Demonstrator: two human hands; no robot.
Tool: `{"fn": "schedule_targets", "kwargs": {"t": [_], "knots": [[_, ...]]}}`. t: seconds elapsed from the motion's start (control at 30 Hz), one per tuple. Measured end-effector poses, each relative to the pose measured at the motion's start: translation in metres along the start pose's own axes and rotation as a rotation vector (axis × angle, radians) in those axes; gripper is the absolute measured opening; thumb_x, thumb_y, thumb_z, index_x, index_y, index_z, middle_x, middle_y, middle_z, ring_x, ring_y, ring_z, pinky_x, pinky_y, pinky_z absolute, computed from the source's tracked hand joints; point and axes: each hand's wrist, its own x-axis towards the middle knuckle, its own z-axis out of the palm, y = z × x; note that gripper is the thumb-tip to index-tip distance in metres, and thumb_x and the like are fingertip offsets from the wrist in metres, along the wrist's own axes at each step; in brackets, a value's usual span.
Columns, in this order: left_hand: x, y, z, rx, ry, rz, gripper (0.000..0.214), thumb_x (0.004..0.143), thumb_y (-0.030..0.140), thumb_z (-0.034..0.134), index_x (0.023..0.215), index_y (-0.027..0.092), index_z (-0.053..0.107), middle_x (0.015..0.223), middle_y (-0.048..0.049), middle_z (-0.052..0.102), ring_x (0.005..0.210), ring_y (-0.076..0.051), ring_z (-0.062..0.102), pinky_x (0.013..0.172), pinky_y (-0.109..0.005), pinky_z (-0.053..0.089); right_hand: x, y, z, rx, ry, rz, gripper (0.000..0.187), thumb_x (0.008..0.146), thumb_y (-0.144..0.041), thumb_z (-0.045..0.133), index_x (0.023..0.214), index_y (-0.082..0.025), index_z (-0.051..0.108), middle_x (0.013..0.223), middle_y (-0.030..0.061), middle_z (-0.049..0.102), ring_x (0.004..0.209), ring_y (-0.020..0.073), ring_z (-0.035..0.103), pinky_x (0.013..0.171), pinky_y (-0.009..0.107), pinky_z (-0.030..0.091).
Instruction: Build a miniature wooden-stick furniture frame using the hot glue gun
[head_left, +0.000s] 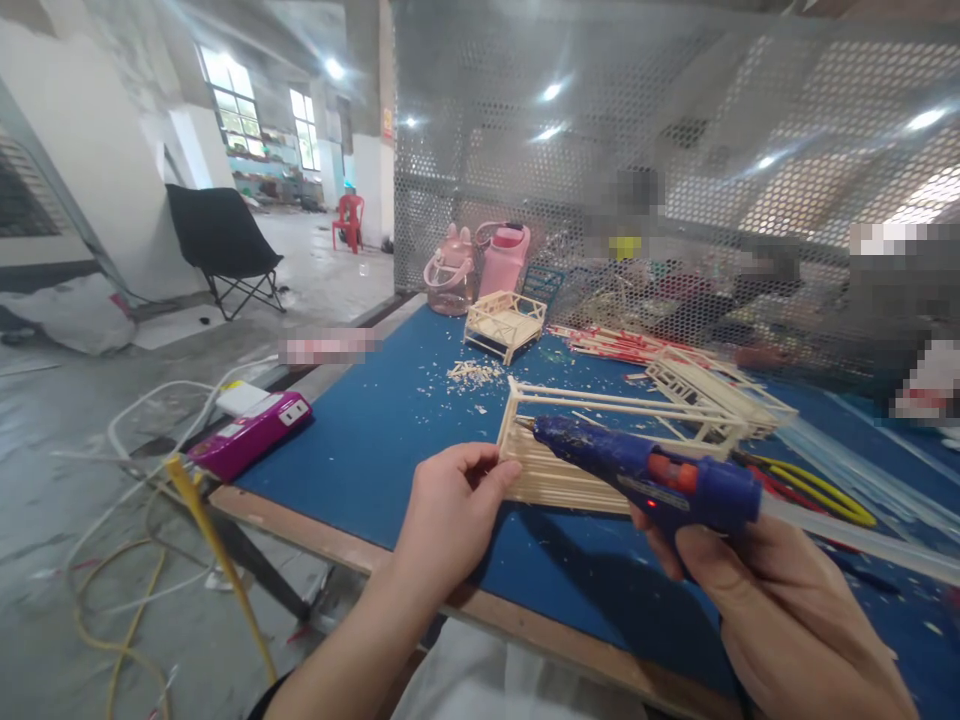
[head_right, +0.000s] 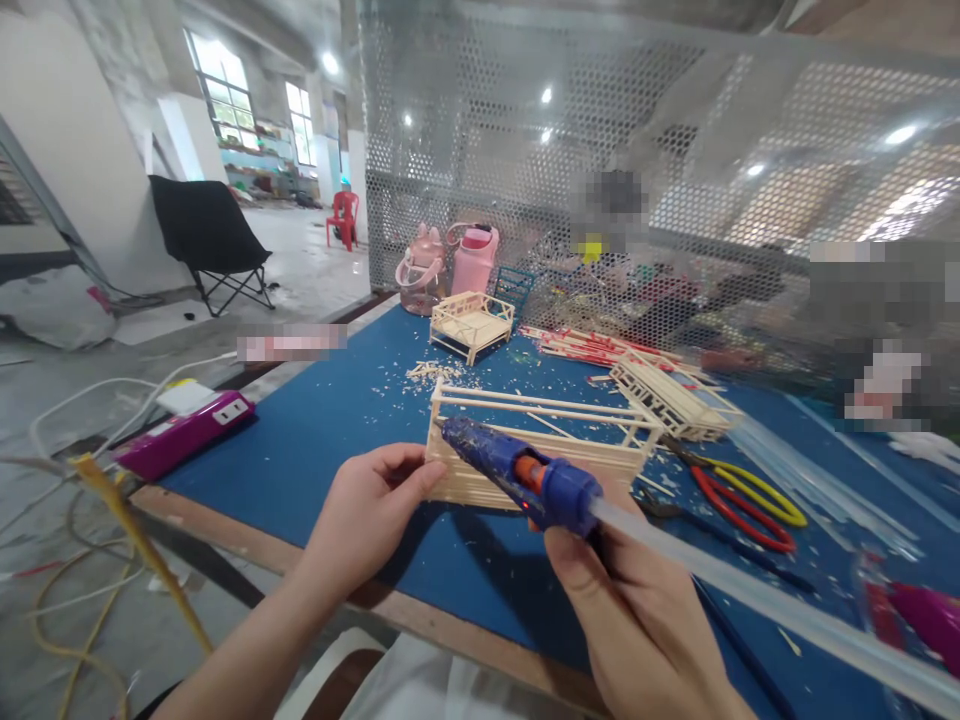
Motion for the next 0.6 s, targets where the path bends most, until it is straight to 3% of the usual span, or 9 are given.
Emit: {"fn": "schedule_targets", "kwargs": {"t": [0.27, 0.6], "knots": [[0.000, 0.001, 0.000, -0.029, -0.009, -0.011, 0.017, 0.080, 0.028, 0.060, 0.080, 0.020, 0.075, 0.079, -0.0012, 0.076, 0.073, -0.019, 0.068, 0.066, -0.027, 0.048, 0.005, -0.009, 0.003, -0.111, 0.049, -0.128, 0.035, 0.083, -0.057, 0.050, 0.090, -0.028, 0.067, 0.072, 0.0056, 0.068, 0.056, 0.0231, 0.062, 0.057, 0.036, 0.056], [0.000, -0.001, 0.000, -0.024, -0.009, 0.002, 0.016, 0.080, 0.029, 0.059, 0.078, 0.021, 0.073, 0.078, -0.0009, 0.075, 0.072, -0.019, 0.067, 0.067, -0.027, 0.048, 0.006, -0.016, -0.013, -0.159, 0.057, -0.041, 0.029, 0.081, -0.057, 0.050, 0.078, -0.032, 0.066, 0.053, 0.0029, 0.059, 0.046, 0.0253, 0.054, 0.051, 0.039, 0.053]]}}
